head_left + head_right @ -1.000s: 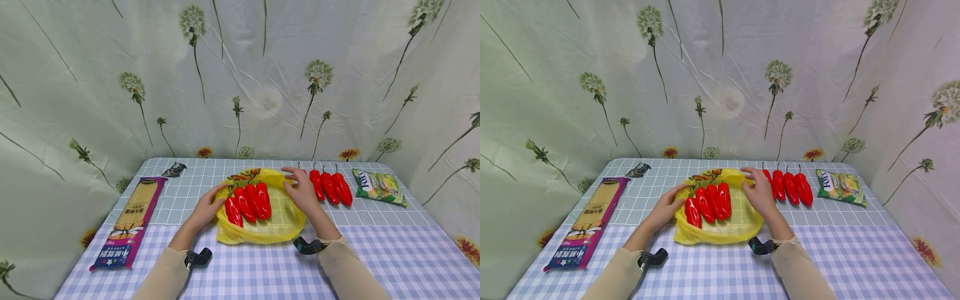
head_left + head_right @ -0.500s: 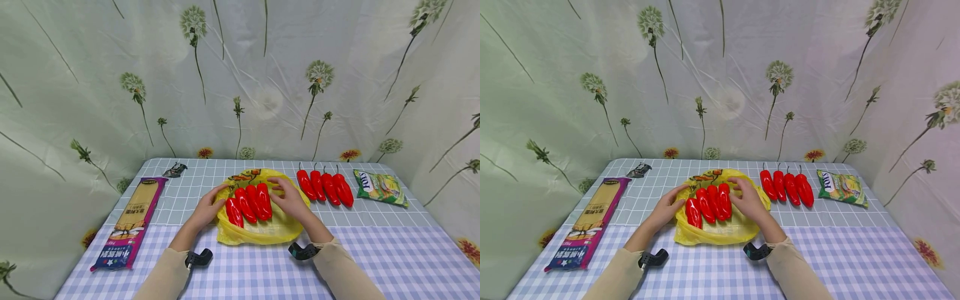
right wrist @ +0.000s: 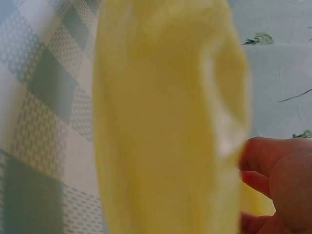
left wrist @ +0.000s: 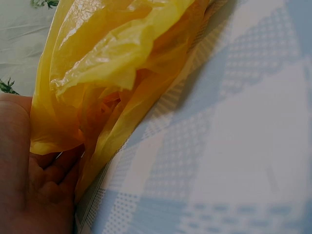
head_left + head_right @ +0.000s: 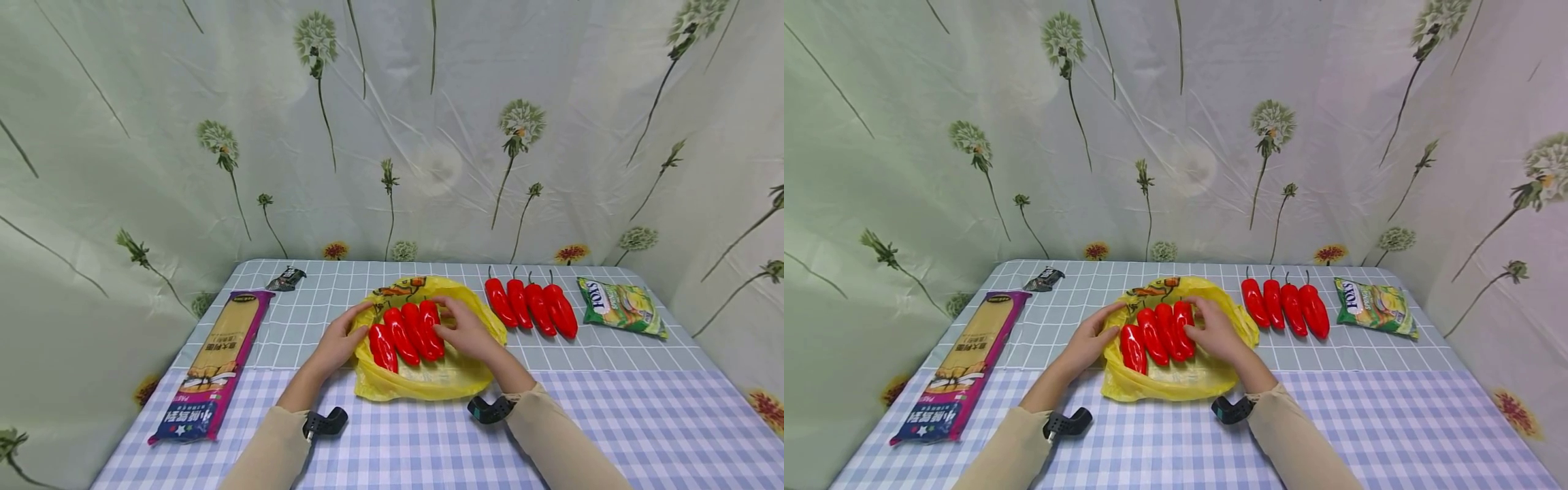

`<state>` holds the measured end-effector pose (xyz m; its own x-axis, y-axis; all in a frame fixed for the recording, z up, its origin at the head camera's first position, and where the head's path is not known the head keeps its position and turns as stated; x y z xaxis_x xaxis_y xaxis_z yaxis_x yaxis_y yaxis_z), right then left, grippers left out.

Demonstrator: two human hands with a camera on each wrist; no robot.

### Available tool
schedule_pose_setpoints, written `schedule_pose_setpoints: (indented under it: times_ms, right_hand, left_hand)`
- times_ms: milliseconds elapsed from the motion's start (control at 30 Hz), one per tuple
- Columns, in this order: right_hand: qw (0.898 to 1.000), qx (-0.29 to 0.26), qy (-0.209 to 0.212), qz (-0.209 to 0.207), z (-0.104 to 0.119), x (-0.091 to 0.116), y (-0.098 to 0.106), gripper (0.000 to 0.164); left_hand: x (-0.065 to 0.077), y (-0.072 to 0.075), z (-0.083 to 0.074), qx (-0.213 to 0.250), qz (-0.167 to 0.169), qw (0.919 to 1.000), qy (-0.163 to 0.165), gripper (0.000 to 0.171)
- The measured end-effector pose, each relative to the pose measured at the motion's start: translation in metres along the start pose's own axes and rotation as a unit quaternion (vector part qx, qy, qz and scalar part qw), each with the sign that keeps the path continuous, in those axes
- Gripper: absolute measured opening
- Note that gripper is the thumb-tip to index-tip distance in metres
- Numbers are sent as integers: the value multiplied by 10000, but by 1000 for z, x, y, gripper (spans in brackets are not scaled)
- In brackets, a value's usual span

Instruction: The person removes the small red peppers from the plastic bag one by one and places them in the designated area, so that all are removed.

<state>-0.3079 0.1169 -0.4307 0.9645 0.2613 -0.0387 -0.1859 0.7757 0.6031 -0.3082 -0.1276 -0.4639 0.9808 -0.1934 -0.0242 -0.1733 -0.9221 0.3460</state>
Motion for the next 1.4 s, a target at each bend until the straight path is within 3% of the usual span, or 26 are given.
schedule_pose_setpoints:
  times_ms: [800,1000,1233,1400]
  right_hand:
    - [9994,276,-84,206,-4,5,-7,64]
    - [9993,325,-151,51,-4,7,-5,63]
    - [9969,723,51,-318,4,11,1,59]
    - [9972,682,-13,-315,6,15,3,61]
  left_hand:
    - [-2,-1,1,-17,64,10000,-1,50]
    - [-2,0,2,-50,52,10000,-32,50]
    - [-1,-1,1,-74,59,10000,-33,50]
    - [-1,0,2,-61,49,10000,-45,50]
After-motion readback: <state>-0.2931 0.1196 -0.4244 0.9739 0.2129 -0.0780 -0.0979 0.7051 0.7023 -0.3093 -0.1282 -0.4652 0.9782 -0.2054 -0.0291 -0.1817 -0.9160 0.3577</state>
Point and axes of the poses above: each hand's wrist, its own x-axis away from the middle knuckle, its own y-axis out of the back of the hand, z = x × y, the point moved 7 cm from there along -x, towards the middle knuckle, and after that the axes turned 1 degree about -x, right-handed, at the moved point
